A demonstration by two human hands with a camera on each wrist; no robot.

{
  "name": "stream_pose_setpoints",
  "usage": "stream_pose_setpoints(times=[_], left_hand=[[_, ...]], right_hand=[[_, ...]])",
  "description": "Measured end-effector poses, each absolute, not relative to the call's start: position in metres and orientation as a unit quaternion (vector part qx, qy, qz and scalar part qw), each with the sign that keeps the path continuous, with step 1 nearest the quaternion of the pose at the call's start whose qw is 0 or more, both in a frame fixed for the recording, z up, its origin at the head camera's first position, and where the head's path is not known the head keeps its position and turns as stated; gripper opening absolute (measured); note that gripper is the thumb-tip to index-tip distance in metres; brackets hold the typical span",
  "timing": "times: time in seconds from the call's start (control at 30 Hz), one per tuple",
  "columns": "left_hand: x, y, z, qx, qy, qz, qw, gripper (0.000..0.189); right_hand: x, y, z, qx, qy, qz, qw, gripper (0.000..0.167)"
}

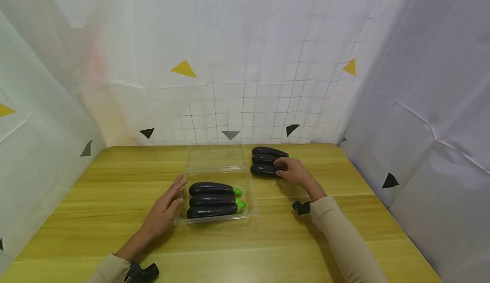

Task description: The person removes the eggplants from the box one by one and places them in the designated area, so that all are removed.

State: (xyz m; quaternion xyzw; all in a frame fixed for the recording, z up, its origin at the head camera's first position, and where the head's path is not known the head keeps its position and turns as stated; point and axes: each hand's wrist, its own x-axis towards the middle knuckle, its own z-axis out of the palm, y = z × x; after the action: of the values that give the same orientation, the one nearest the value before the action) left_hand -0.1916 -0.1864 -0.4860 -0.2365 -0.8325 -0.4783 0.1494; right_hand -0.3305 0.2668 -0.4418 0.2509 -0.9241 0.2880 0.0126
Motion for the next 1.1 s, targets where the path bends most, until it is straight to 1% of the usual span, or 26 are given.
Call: stream_pose_setpoints(times=[0.17,0.5,0.77,1.1], left_hand=[[-0.1919,-0.1862,-0.4875,-0.238,-0.832,-0.475,0.158,0.054],[-0.1904,-0.1854,-0.4848,-0.234,-0.833,-0.479,0.147,0.054],[-0.1901,-0.1851,-0.4829,-0.232,-0.835,-0.477,0.144,0.055],[-0.1909,-0.1854,-0.4843,-0.236,-0.834,-0.471,0.160,0.054]], right_hand=[[-0.3280,0.2649,-0.4412,0.248,-0.926,0.282,0.020,0.030],[-0.3295,0.2665,-0.4434,0.257,-0.923,0.286,0.030,0.030],[-0.3309,0.2661,-0.4481,0.257,-0.923,0.282,0.052,0.029],[-0.3329,0.2663,-0.4501,0.248,-0.924,0.285,0.063,0.028]])
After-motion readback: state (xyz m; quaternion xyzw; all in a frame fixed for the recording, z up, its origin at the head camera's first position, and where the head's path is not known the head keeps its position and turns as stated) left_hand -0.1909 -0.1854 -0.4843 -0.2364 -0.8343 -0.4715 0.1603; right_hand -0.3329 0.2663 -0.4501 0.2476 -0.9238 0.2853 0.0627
